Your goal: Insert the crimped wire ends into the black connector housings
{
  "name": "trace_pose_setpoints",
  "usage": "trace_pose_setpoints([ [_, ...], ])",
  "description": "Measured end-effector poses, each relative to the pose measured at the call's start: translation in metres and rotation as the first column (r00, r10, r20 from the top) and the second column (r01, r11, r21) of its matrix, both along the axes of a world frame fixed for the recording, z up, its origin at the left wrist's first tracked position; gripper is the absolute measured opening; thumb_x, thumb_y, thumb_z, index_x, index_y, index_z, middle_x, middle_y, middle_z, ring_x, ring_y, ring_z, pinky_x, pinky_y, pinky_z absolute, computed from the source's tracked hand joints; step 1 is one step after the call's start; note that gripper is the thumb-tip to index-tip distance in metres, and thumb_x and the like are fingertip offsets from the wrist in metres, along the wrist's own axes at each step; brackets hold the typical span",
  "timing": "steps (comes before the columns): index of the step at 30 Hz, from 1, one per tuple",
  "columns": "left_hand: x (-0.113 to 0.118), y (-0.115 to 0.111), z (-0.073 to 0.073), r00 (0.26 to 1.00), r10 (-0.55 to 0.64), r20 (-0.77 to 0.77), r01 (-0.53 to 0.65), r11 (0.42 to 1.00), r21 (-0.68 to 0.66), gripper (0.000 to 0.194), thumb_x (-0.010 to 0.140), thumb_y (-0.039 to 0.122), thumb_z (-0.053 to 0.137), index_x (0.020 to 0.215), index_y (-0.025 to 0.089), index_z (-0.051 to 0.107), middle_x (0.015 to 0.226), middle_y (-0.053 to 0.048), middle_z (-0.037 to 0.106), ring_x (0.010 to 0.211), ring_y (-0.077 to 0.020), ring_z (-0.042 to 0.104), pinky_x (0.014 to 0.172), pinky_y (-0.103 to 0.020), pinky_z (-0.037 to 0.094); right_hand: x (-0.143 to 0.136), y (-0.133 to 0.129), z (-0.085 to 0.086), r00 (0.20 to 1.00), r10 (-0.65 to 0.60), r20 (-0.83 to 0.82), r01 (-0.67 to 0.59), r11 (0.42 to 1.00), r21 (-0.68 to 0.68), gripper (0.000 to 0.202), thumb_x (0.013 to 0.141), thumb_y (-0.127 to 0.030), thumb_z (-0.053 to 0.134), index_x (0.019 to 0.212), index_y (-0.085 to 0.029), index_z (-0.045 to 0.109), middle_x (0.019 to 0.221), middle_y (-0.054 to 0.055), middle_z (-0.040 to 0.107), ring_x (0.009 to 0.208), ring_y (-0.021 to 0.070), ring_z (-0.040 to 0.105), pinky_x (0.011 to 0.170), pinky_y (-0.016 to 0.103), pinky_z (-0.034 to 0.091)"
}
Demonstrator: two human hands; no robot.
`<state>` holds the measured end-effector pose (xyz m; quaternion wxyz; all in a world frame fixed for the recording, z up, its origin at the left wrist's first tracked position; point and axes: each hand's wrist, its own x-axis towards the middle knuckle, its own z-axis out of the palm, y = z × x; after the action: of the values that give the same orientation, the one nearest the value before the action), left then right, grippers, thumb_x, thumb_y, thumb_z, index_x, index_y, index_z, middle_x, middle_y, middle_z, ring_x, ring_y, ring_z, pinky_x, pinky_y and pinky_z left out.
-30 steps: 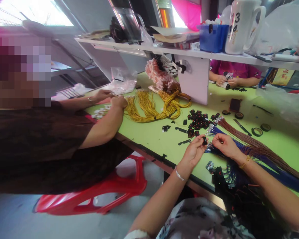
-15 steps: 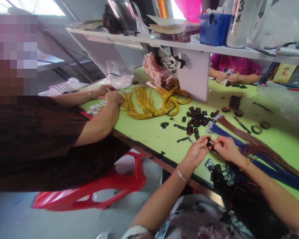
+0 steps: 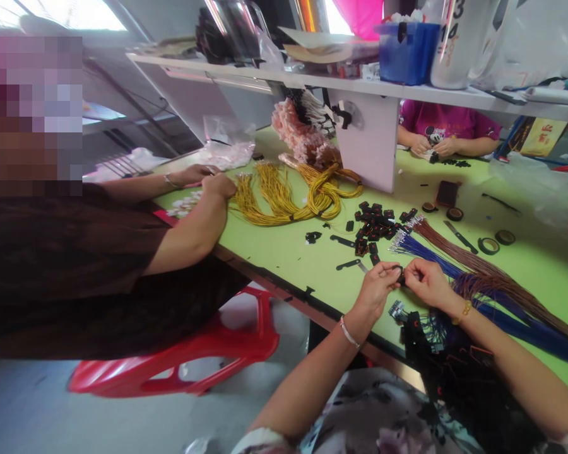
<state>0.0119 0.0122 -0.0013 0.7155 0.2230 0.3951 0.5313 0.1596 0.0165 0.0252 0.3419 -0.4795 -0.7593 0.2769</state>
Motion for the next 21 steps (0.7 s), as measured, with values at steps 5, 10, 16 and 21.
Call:
trace_pose_setpoints([
  [5, 0.002, 0.002, -0.001, 0.996, -0.011, 0.088, 0.014, 1.000, -0.028, 0.029, 0.058, 0.019, 0.081, 0.080, 0.012, 0.065, 0.078, -0.001, 0.061, 0.069, -0.0090, 0.058, 0.066, -0.021, 0.047, 0.001, 0.001, -0.001, 0.999, 0.007, 0.031, -0.008, 1.000, 0.023, 0.014, 0.078, -0.021, 0.051, 0.064, -0.019, 0.050, 0.059, -0.001, 0.052, 0.054, 0.0109, 0.042, 0.053, 0.024, 0.033],
  [10, 0.001, 0.002, 0.000, 0.997, 0.008, 0.082, -0.006, 1.000, -0.022, 0.027, 0.060, 0.019, 0.080, 0.081, 0.012, 0.064, 0.076, -0.001, 0.061, 0.066, -0.0081, 0.057, 0.065, -0.021, 0.047, 0.001, 0.000, -0.001, 0.998, 0.045, 0.042, -0.046, 0.999, 0.014, 0.012, 0.081, -0.021, 0.049, 0.069, -0.019, 0.052, 0.061, -0.001, 0.053, 0.056, 0.0117, 0.044, 0.055, 0.024, 0.033],
  [16, 0.006, -0.005, -0.003, 0.996, 0.051, -0.072, -0.048, 0.998, 0.041, 0.030, 0.059, 0.022, 0.081, 0.081, 0.012, 0.063, 0.071, -0.002, 0.062, 0.063, -0.0087, 0.056, 0.059, -0.021, 0.044, -0.003, -0.007, -0.004, 0.976, 0.025, 0.216, -0.038, 0.998, 0.058, 0.017, 0.081, -0.021, 0.049, 0.064, -0.020, 0.047, 0.057, -0.001, 0.050, 0.051, 0.0113, 0.039, 0.053, 0.025, 0.028],
  [21, -0.001, -0.004, 0.004, 0.993, 0.046, -0.110, -0.040, 0.998, 0.053, 0.029, 0.061, 0.024, 0.079, 0.083, 0.013, 0.064, 0.075, -0.003, 0.064, 0.064, -0.0099, 0.057, 0.062, -0.024, 0.048, 0.019, 0.020, 0.003, 0.969, 0.037, 0.246, -0.048, 0.998, 0.039, 0.020, 0.088, -0.027, 0.045, 0.075, -0.019, 0.057, 0.072, 0.003, 0.059, 0.067, 0.0146, 0.051, 0.062, 0.025, 0.035],
])
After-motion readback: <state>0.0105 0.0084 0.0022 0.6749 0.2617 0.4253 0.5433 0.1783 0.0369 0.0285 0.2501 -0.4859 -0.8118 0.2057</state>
